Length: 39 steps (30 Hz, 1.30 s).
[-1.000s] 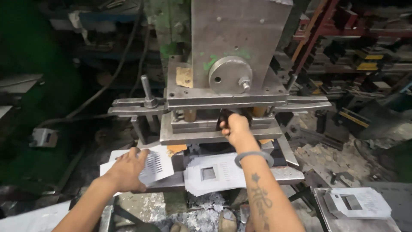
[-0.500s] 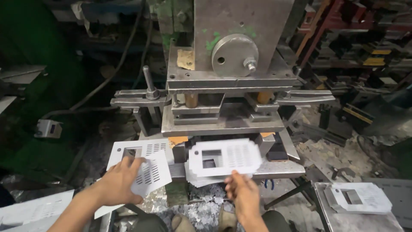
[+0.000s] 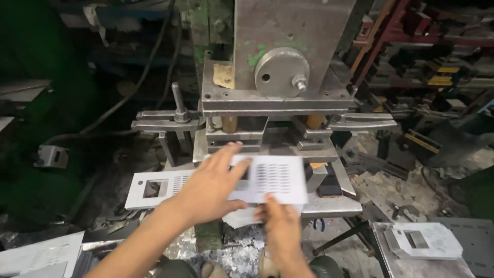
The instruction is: Operating an industrial stamping press to shape and punch holes into metal panels.
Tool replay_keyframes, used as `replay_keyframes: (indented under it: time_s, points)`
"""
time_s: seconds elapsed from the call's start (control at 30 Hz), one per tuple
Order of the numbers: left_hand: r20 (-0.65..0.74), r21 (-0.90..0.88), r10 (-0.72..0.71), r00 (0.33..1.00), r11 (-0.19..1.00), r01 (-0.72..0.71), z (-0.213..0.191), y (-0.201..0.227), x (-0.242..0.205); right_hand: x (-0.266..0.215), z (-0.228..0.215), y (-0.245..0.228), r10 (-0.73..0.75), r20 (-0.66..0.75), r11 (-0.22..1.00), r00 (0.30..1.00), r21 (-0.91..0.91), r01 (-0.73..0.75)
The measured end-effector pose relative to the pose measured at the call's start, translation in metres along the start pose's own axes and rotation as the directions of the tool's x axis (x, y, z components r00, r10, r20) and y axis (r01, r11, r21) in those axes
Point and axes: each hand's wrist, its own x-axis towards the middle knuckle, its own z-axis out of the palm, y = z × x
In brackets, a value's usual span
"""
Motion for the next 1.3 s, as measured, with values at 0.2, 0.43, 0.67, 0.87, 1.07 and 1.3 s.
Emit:
replay_keyframes:
  time_s: [0.2, 0.43, 0.67, 0.87, 1.07, 1.3]
  points:
    - [0.322, -0.078, -0.570, 0.756, 0.780, 0.621, -0.044, -0.040, -0.016, 0.139, -0.058, -0.016, 0.103, 0.077, 0.947, 0.992, 0.299, -0.121]
    - [0.645, 0.191, -0.584, 0.492, 0.747, 0.637, 0.043, -0.111, -0.075, 0.127, 0.008, -0.066, 0.035, 0.100, 0.989, 0.994, 0.137, -0.049]
    - [0.807, 0.455, -0.575, 0.136, 0.751, 0.479, 0.084, -0.099, -0.077, 0.167, 0.036, -0.079, -0.020, 0.008, 0.755, 1.000, -0.655, 0.020]
    - [0.809, 0.465, -0.573, 0.133, 0.761, 0.453, 0.094, -0.112, -0.077, 0.185, 0.033, -0.074, -0.009, -0.057, 0.813, 0.998, -0.582, -0.026]
    - [0.782, 0.484, -0.601, 0.164, 0.753, 0.446, 0.087, -0.110, -0.068, 0.220, 0.009, -0.065, 0.268, -0.014, 0.959, 0.963, 0.106, -0.265]
    - [0.816, 0.453, -0.563, 0.133, 0.764, 0.459, 0.096, -0.123, -0.069, 0.219, 0.010, -0.061, 0.268, -0.039, 0.963, 0.963, 0.002, -0.268]
